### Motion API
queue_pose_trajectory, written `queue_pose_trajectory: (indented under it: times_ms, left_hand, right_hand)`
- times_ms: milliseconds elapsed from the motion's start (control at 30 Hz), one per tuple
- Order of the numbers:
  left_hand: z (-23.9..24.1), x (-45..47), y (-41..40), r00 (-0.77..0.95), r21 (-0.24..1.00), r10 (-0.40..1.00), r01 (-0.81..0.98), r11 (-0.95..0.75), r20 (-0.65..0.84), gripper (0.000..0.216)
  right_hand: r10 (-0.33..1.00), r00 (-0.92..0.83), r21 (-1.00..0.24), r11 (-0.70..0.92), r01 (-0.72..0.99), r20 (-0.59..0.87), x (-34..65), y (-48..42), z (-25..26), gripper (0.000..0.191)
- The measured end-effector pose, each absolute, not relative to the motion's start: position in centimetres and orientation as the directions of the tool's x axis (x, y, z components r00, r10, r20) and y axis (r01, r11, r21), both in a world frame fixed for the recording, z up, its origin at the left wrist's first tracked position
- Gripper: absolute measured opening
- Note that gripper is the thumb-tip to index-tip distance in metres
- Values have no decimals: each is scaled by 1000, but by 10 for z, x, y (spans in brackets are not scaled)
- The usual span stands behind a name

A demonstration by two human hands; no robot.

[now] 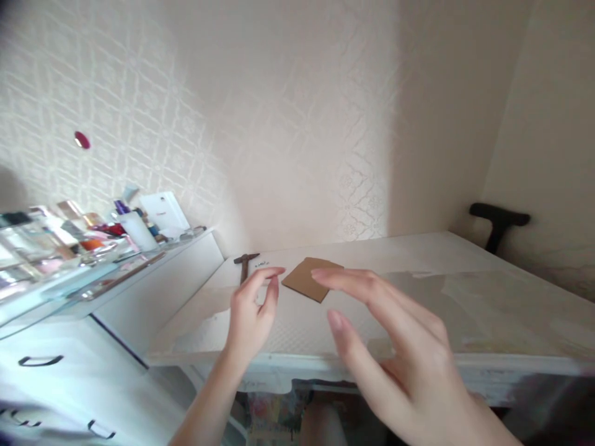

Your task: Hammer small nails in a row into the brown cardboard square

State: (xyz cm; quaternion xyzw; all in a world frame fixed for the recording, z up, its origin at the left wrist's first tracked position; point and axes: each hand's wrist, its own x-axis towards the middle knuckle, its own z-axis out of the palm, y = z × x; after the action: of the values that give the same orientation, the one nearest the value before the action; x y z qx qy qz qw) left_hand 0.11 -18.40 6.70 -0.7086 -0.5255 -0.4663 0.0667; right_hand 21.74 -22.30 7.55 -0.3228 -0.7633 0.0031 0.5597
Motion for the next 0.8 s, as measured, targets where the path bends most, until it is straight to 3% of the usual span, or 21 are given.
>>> queue_pose_trajectory:
  times_ms: [67, 133, 300, 433, 600, 800]
  left_hand:
    - [46, -5, -143, -10, 432, 789, 842, -325, 614, 27]
    - [21, -14, -109, 20, 389, 890, 895, -219, 455, 33]
    - [-20, -29, -71, 5, 206, 968, 977, -59, 252, 47]
    - [-26, -28, -71, 106, 182, 955, 970, -160, 275, 44]
    - [-25, -28, -76, 154, 183, 935, 958, -220, 320, 41]
    - [-20, -28, -81, 301, 201, 889, 901, -384, 345, 32]
  right_hand:
    - [499, -188, -367, 802, 472, 846, 199, -196, 86, 29]
    - [581, -222, -407, 749, 523, 783, 188, -164, 80, 29]
    - [715, -298, -353, 609, 710, 633, 178, -82, 33, 50]
    - [832, -304, -255, 453, 854, 463, 166, -33, -3, 55]
    - [953, -165, -204, 220, 954, 256, 160, 13, -35, 59]
    - [946, -179, -153, 226, 962, 271, 170, 44, -57, 55]
